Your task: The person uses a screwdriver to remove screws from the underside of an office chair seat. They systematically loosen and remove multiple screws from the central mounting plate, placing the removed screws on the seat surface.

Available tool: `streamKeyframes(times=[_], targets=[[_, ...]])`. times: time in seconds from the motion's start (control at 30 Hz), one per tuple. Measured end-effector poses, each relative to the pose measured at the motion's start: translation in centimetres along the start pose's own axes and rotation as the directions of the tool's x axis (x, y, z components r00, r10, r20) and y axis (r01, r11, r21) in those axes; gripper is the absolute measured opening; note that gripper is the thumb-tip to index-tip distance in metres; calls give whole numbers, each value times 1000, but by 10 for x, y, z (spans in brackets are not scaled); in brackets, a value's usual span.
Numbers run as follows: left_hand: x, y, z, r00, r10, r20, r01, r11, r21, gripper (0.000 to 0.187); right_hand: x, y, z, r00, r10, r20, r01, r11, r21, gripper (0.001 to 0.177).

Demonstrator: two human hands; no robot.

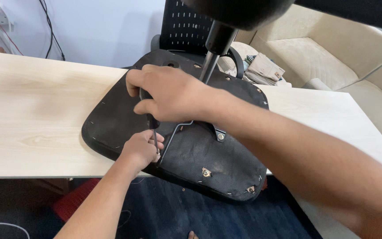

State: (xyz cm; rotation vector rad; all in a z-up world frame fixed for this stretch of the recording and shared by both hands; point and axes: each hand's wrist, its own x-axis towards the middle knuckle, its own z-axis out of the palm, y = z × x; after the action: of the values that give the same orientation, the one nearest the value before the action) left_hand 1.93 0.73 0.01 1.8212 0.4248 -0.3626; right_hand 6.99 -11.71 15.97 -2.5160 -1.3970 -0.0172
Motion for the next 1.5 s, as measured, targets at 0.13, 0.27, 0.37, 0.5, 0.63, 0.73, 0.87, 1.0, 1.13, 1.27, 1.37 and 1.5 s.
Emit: streamKeyframes(times=[0.13,0.27,0.37,0.5,0.63,0.73,0.87,1.0,1.13,1.27,1.37,1.5], targets=[[1,-1,-2,999,11,37,-12,1000,8,44,-1,-6,18,983,136,-124,-134,991,19,34],[1,-1,1,999,34,17,-34,999,-12,45,2,2,20,964,-140,-226,186,962,200,39],[0,-3,1,1000,27,7,-27,999,-37,44,4,5,17,978,-169,-124,205,900,385,45],[1,-5,1,1000,10,14,-10,1000,-26,47,0,-5,25,987,-9,-160,54,958,280,34],[1,-10,0,995,85,59,-80,994,-78,48,6,-3,30,968,193,-163,-159,967,201,30],[2,-9,1,994,99,49,-96,993,-75,47,3,9,29,971,54,-232,7,967,254,37],[-2,-3,6,999,23,-32,-23,1000,-15,40,-10,19,26,936,-190,-295,306,855,420,49],[-5,5,8,998,-18,-62,19,1000,16,38,-16,4,35,952,59,-300,42,947,318,47],[-7,8,6,999,-25,-45,27,999,39,41,-12,-1,41,923,229,-310,-124,938,323,48],[-6,6,8,998,-24,-50,23,1000,-22,39,-12,13,36,866,-75,-495,243,927,286,53],[-5,3,10,998,-14,-59,12,999,-32,41,-19,21,31,892,-102,-441,284,885,369,51],[-2,-2,7,999,30,-21,-31,998,-48,46,-25,15,37,930,182,-320,-73,944,323,38]])
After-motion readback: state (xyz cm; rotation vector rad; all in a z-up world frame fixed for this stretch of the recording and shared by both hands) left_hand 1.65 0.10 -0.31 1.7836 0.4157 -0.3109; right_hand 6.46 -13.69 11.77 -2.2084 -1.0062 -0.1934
